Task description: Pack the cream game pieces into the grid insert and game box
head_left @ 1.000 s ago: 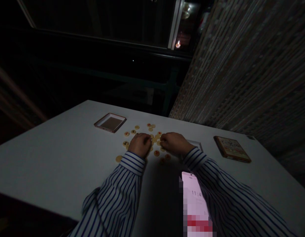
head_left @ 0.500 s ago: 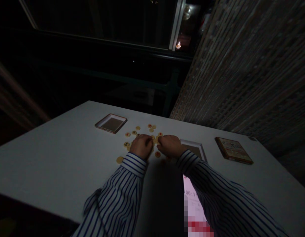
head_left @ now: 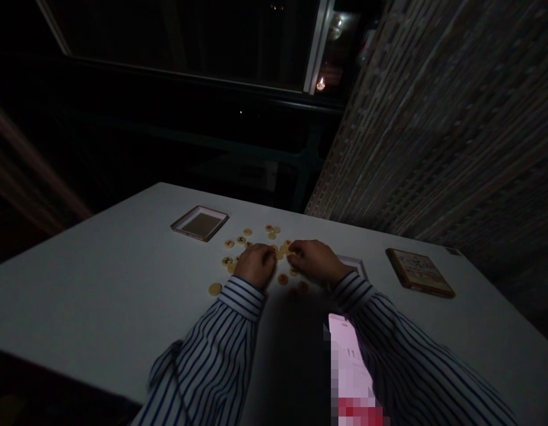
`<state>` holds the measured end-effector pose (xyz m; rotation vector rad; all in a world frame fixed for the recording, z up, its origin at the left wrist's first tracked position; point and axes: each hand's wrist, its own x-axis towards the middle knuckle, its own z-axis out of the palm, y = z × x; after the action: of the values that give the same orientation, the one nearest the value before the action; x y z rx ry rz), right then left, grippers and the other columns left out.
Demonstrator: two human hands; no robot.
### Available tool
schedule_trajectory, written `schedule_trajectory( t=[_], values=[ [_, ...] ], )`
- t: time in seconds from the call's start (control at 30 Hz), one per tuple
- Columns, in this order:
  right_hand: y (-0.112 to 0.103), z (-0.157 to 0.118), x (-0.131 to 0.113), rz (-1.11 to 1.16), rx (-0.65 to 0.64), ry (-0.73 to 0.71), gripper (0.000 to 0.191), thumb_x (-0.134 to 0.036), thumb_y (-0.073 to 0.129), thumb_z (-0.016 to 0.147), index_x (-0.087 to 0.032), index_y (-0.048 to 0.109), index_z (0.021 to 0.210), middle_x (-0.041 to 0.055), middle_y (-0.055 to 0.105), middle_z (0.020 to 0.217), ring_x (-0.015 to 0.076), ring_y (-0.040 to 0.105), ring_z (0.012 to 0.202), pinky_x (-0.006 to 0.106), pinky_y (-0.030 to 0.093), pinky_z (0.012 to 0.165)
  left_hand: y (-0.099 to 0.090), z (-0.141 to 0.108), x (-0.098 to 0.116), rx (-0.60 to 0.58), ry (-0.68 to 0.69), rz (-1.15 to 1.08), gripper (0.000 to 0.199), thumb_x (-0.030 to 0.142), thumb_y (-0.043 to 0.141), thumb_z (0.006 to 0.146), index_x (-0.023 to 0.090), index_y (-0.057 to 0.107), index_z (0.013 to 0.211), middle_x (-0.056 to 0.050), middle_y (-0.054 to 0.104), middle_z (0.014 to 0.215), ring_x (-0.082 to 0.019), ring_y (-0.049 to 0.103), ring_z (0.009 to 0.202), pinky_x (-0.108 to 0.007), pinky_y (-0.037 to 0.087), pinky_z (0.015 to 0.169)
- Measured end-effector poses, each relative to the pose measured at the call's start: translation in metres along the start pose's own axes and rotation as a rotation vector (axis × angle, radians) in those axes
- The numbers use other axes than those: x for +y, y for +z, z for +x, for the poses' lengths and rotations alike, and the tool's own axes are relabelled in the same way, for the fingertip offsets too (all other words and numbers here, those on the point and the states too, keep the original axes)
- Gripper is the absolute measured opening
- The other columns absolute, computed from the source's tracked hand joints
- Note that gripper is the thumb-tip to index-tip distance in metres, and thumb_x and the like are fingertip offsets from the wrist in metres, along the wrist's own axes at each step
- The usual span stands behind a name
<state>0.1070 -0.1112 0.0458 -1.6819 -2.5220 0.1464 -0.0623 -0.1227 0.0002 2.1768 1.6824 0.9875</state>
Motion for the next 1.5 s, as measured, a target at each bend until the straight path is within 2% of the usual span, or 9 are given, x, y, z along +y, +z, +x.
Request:
schedule_trajectory(
  t=[0.2,0.37,0.57,0.67,1.13,1.5],
  values=[
    [0.003,0.001,0.014,0.410,0.066,-0.051,0.027,-0.033,0.051,0.077,-0.018,0.064,0.095,0.0044,0.067,0.087,0.0150,0.060,0.076,0.024,0.042,0.067,0.002,0.000,0.002,0.000,0.027,-0.009,0.022,0.022,0.047,0.077,0.019,0.064,0.090,-0.005,0.067,0.094,-0.020,0.059,0.091,-0.032,0.044,0.085],
    [0.012,0.006,0.017,0.763,0.020,-0.054,0.030,-0.033,0.053,0.075,-0.012,0.065,0.092,0.0044,0.067,0.079,0.0131,0.058,0.069,0.023,0.044,0.061,0.005,-0.001,0.001,0.012,0.046,-0.033,0.022,0.022,0.048,0.077,0.018,0.064,0.091,-0.005,0.067,0.095,-0.020,0.059,0.091,-0.033,0.045,0.085],
    [0.006,0.008,0.013,0.965,-0.052,-0.012,0.031,-0.035,0.055,0.073,-0.010,0.066,0.087,0.0040,0.065,0.076,0.0102,0.054,0.062,0.022,0.042,0.058,0.004,-0.001,0.004,-0.001,0.070,-0.086,0.022,0.021,0.050,0.076,0.018,0.063,0.093,-0.005,0.066,0.097,-0.018,0.058,0.094,-0.032,0.044,0.087],
    [0.005,0.008,0.013,1.024,-0.070,0.020,0.029,-0.035,0.056,0.073,-0.011,0.066,0.086,0.0036,0.065,0.074,0.0083,0.051,0.057,0.021,0.041,0.054,0.003,-0.001,0.006,0.009,0.082,-0.098,0.022,0.021,0.052,0.075,0.017,0.062,0.094,-0.006,0.066,0.097,-0.018,0.058,0.093,-0.032,0.045,0.086],
    [0.002,0.004,0.011,1.111,-0.126,0.050,0.027,-0.034,0.055,0.075,-0.013,0.064,0.089,0.0042,0.064,0.080,0.0066,0.051,0.057,0.017,0.039,0.049,0.005,-0.002,0.009,0.090,0.145,-0.145,0.026,0.028,0.058,0.075,0.019,0.060,0.099,-0.004,0.065,0.095,-0.017,0.058,0.091,-0.030,0.045,0.084],
    [0.004,0.003,0.009,1.100,-0.127,0.023,0.025,-0.036,0.055,0.075,-0.012,0.063,0.081,-0.0014,0.056,0.059,0.0064,0.047,0.050,0.019,0.034,0.046,0.007,-0.002,0.010,0.082,0.161,-0.143,0.025,0.027,0.058,0.075,0.018,0.061,0.097,-0.005,0.067,0.094,-0.019,0.059,0.089,-0.034,0.045,0.082]
  ],
)
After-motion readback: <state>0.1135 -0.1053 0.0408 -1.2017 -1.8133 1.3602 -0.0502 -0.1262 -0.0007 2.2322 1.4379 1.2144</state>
